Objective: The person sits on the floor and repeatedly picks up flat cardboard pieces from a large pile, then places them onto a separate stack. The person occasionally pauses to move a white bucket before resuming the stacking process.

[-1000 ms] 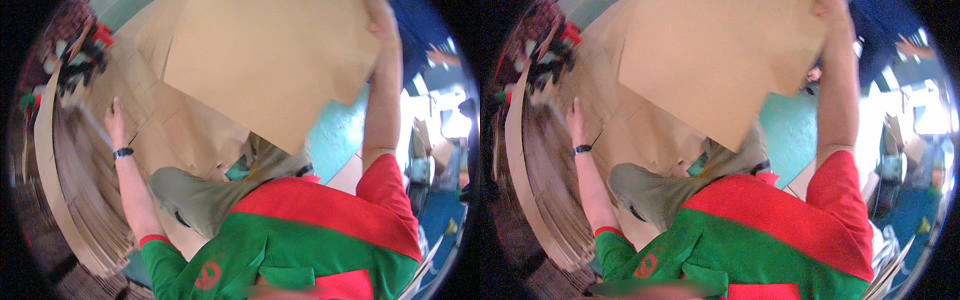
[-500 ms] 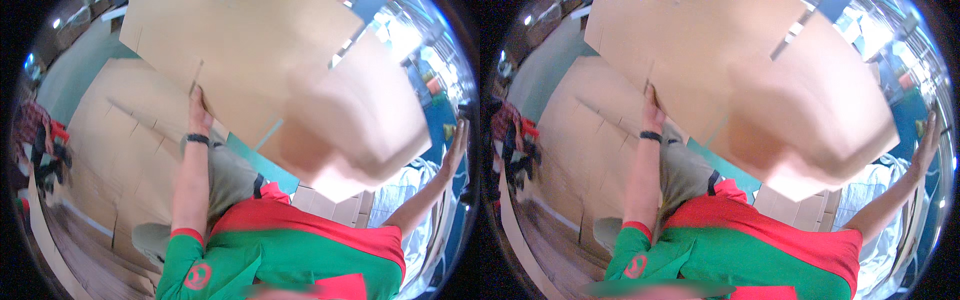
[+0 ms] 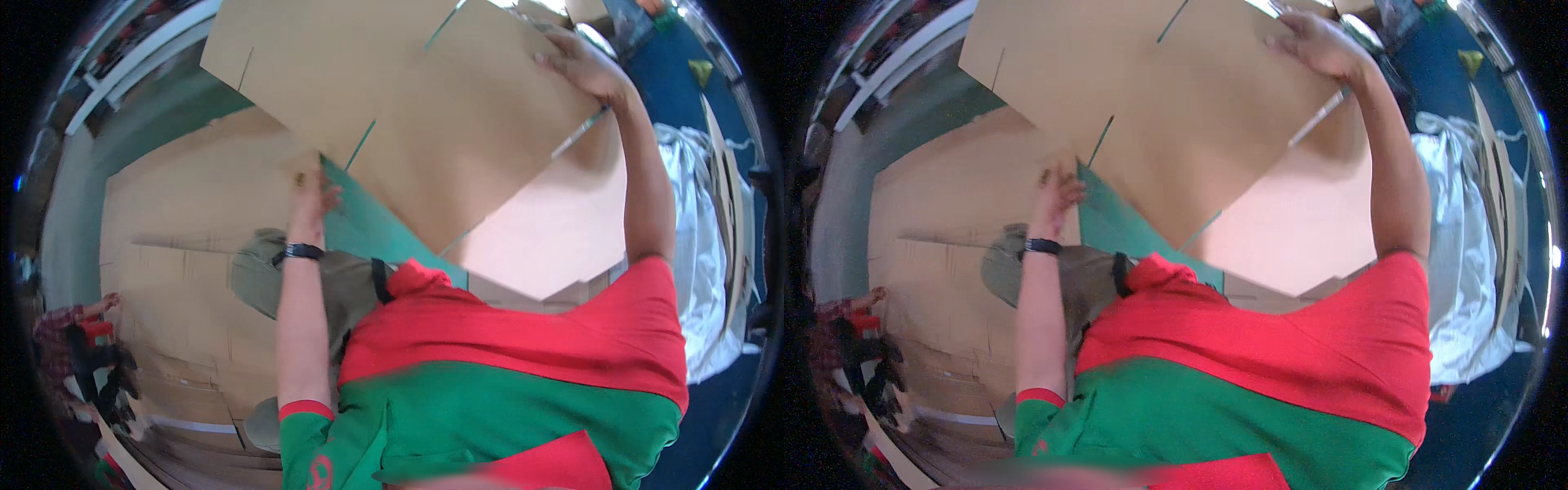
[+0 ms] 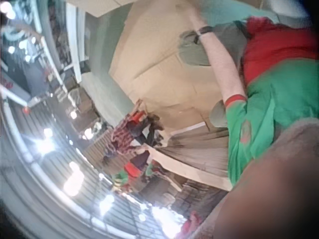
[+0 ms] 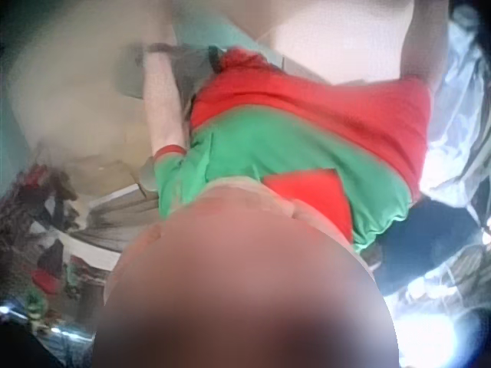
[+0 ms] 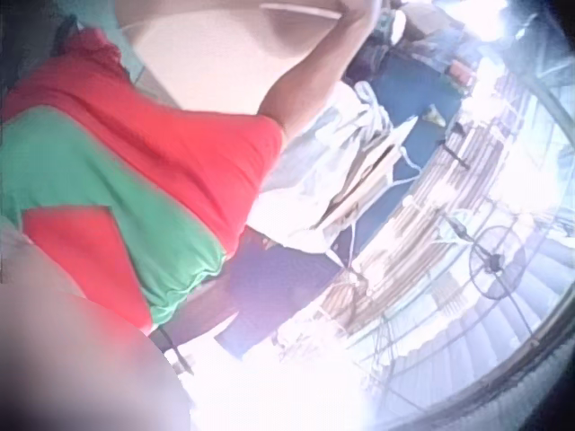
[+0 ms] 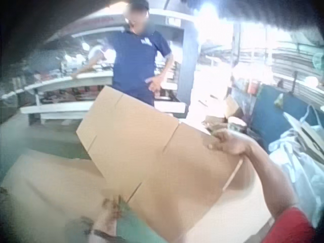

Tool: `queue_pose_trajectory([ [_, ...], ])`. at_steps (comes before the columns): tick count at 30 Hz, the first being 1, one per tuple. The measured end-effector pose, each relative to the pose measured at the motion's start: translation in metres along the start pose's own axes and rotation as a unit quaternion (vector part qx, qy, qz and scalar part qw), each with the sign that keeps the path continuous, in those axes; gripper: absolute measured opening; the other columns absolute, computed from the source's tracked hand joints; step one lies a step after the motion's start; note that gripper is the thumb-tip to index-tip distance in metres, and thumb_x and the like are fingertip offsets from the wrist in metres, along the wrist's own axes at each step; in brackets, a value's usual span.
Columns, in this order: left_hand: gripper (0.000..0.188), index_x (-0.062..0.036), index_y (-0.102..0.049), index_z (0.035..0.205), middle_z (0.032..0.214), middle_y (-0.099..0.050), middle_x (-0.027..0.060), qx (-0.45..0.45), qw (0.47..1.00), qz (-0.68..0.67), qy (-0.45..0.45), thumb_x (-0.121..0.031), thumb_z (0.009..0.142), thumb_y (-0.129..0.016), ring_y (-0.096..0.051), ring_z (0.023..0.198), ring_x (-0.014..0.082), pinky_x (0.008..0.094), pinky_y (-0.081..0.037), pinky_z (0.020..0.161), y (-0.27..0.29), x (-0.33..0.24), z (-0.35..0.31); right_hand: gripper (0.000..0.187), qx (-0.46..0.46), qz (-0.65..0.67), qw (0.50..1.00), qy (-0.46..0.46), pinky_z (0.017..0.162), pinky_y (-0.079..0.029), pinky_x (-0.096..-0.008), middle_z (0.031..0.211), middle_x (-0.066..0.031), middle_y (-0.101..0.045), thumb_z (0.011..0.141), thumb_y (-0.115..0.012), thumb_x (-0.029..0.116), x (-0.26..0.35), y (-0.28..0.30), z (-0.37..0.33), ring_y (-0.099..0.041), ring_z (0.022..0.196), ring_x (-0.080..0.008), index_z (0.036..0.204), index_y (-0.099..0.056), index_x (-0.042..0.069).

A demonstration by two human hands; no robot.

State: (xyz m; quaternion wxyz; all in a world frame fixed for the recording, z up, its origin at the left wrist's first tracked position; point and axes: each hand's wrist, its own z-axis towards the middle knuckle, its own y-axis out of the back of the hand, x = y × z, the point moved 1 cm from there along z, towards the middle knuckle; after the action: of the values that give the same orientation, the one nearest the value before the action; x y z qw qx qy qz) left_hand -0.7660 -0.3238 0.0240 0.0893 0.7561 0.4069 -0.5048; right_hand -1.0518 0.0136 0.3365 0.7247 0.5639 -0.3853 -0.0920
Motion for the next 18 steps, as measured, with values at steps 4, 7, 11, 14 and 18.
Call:
queue_pose_trajectory([
  [4,0.056,-0.0073,-0.038,0.141,0.124,-0.058,0.0172,-0.056,0.99,-0.016,-0.132,-0.031,0.097,-0.063,-0.066,0.101,0.0273,0.0362,-0.055,0.083,0.033,-0.021,-0.014,0.041,0.033,0.055,0.985,-0.16,0.072,-0.055,-0.0362,0.096,-0.0096,-0.069,0.091,-0.068,0.028,-0.078,0.0,-0.013,-0.066,0.081,-0.0162,0.116,-0.062,-0.004],
  [7,0.056,-0.0087,-0.038,0.142,0.127,-0.057,0.018,-0.064,0.985,-0.023,-0.161,-0.03,0.096,-0.063,-0.065,0.103,0.0288,0.0367,-0.055,0.086,0.062,-0.033,-0.04,0.044,0.066,0.023,0.971,-0.228,0.072,-0.053,-0.0386,0.097,-0.0105,-0.068,0.087,-0.071,0.027,-0.153,-0.021,-0.022,-0.063,0.082,-0.0188,0.115,-0.063,-0.006],
  [11,0.051,-0.0066,-0.041,0.139,0.122,-0.059,0.0174,-0.077,0.979,-0.062,-0.179,-0.026,0.097,-0.062,-0.064,0.103,0.0274,0.0338,-0.055,0.083,0.095,-0.037,-0.065,0.036,0.085,-0.075,0.931,-0.348,0.067,-0.052,-0.0375,0.088,-0.0075,-0.07,0.082,-0.074,0.024,-0.241,-0.056,-0.062,-0.063,0.074,-0.0179,0.104,-0.07,-0.004],
  [14,0.042,-0.0071,-0.046,0.136,0.122,-0.06,0.0165,-0.077,0.971,-0.09,-0.205,-0.023,0.099,-0.058,-0.064,0.105,0.0277,0.0351,-0.054,0.085,0.116,-0.041,-0.08,0.032,0.081,-0.001,0.913,-0.401,0.064,-0.052,-0.0386,0.084,-0.0068,-0.068,0.085,-0.073,0.02,-0.301,-0.075,-0.109,-0.063,0.072,-0.018,0.105,-0.068,-0.004],
  [18,0.042,-0.0057,-0.047,0.137,0.122,-0.06,0.0157,-0.153,0.954,-0.058,-0.253,-0.023,0.1,-0.057,-0.064,0.105,0.026,0.0348,-0.053,0.088,0.146,-0.052,-0.1,0.034,0.057,0.071,0.853,-0.513,0.065,-0.052,-0.0395,0.093,-0.0097,-0.069,0.085,-0.074,0.025,-0.364,-0.099,-0.183,-0.064,0.078,-0.0208,0.111,-0.068,0.004],
])
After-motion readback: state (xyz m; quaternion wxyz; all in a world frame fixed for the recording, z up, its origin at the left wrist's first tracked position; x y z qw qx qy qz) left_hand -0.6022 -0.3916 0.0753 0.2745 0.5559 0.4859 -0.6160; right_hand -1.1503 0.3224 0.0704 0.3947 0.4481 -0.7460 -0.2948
